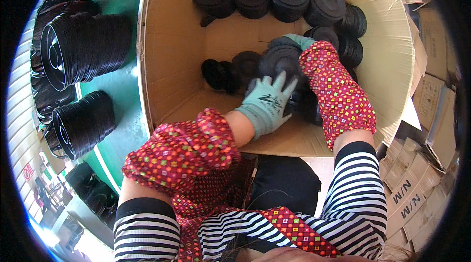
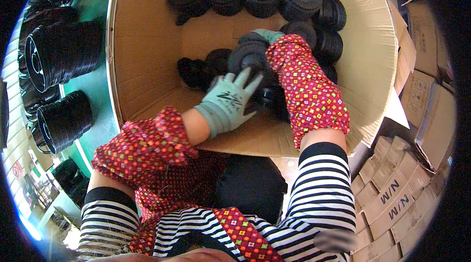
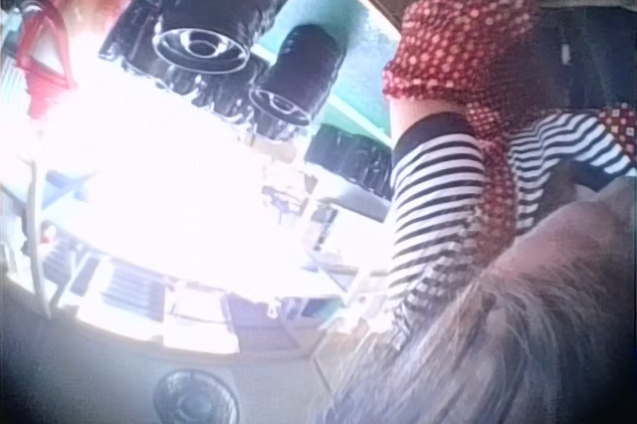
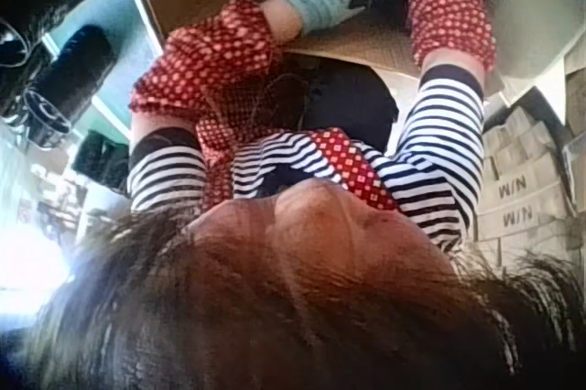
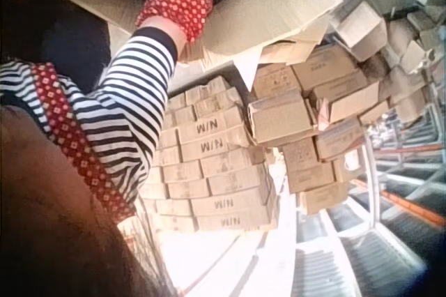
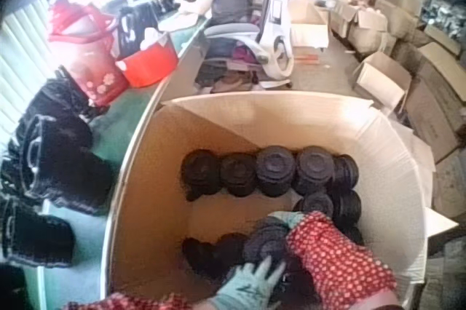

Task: The person assembles black kettles on a green workbench. They pick up a kettle body, insert a metal rod into the base, and screw on a black lid. The person repeats this process for multiple kettles, placing the finished units on the table.

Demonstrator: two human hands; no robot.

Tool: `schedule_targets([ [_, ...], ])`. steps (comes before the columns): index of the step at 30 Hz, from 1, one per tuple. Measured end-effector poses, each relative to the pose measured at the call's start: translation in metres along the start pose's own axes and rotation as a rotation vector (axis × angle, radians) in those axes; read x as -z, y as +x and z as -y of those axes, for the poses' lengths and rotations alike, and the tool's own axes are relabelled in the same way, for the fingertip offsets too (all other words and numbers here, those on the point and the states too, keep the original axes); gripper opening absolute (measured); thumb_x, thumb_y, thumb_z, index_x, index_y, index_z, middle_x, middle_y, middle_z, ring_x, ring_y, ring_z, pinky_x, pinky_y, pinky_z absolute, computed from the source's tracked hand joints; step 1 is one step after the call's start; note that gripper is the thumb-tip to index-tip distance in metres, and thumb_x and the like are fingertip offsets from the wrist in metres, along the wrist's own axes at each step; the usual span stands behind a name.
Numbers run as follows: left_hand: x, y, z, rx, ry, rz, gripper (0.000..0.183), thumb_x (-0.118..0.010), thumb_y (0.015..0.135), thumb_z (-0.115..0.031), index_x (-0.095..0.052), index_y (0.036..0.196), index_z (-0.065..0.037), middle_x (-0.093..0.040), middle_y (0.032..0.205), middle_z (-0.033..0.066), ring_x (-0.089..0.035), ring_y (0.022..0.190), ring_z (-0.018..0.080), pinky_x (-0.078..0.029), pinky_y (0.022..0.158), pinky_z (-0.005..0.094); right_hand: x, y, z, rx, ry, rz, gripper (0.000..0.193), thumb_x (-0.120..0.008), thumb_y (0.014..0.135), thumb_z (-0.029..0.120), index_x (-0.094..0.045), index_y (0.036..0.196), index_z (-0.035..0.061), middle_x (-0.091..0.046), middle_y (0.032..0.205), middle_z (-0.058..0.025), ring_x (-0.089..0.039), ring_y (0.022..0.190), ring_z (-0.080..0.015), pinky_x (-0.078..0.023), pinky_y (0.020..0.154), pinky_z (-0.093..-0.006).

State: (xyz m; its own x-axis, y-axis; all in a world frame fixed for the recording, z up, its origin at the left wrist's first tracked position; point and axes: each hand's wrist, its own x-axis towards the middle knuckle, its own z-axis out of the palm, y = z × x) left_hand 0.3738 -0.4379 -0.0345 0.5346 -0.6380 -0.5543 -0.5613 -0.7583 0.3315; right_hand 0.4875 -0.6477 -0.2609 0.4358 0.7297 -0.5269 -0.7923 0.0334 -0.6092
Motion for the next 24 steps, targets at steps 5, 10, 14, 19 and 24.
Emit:
schedule_targets([
  [5, -0.004, 0.000, 0.050, 0.209, -0.009, 0.075, 0.093, -0.072, 0.091, -0.051, -0.031, 0.165, -0.013, -0.045, 0.154, 0.0244, -0.056, 0.126, 0.0461, -0.048, 0.106, 0.0546, -0.013, 0.098, -0.022, -0.048, -1.242, -0.317, 0.063, -0.071, 0.094, 0.042, -0.057, 0.150, 0.0148, -0.059, 0.149, -0.0179, -0.060, 0.133, -0.0344, -0.048, 0.113, -0.0484],
  [10, -0.032, 0.009, 0.079, 0.310, 0.026, 0.222, 0.088, -0.070, 0.094, -0.051, -0.035, 0.163, -0.011, -0.044, 0.153, 0.0239, -0.053, 0.132, 0.0459, -0.045, 0.112, 0.0517, -0.061, 0.127, -0.046, -0.430, -0.865, -0.875, 0.104, -0.057, 0.083, 0.084, -0.041, 0.163, 0.0181, -0.045, 0.163, -0.0213, -0.048, 0.146, -0.0433, -0.041, 0.117, -0.0576],
  [14, -0.028, 0.004, 0.077, 0.341, 0.070, 0.228, 0.085, -0.072, 0.092, -0.053, -0.045, 0.158, -0.006, -0.041, 0.153, 0.0244, -0.047, 0.135, 0.0462, -0.042, 0.115, 0.0539, -0.065, 0.122, -0.062, -0.325, -0.640, -0.728, 0.101, -0.059, 0.083, 0.082, -0.044, 0.160, 0.0165, -0.048, 0.158, -0.0220, -0.051, 0.142, -0.0426, -0.043, 0.114, -0.0565],
  [19, -0.029, 0.001, 0.080, 0.437, 0.157, 0.318, 0.089, -0.072, 0.091, -0.055, -0.044, 0.157, -0.002, -0.037, 0.159, 0.0225, -0.040, 0.141, 0.0463, -0.043, 0.115, 0.0557, -0.099, 0.122, -0.080, -0.283, -0.388, -0.440, 0.098, -0.061, 0.083, 0.079, -0.048, 0.156, 0.0145, -0.052, 0.153, -0.0229, -0.054, 0.138, -0.0418, -0.046, 0.110, -0.0550],
  [24, -0.028, 0.000, 0.097, 0.515, 0.118, 0.422, 0.101, -0.073, 0.090, -0.059, -0.034, 0.163, -0.001, -0.026, 0.169, 0.0257, -0.036, 0.148, 0.0507, -0.037, 0.121, 0.0538, -0.122, 0.132, -0.093, -0.274, -0.351, -0.517, 0.095, -0.063, 0.083, 0.076, -0.052, 0.152, 0.0126, -0.056, 0.148, -0.0237, -0.058, 0.133, -0.0410, -0.048, 0.107, -0.0536],
])
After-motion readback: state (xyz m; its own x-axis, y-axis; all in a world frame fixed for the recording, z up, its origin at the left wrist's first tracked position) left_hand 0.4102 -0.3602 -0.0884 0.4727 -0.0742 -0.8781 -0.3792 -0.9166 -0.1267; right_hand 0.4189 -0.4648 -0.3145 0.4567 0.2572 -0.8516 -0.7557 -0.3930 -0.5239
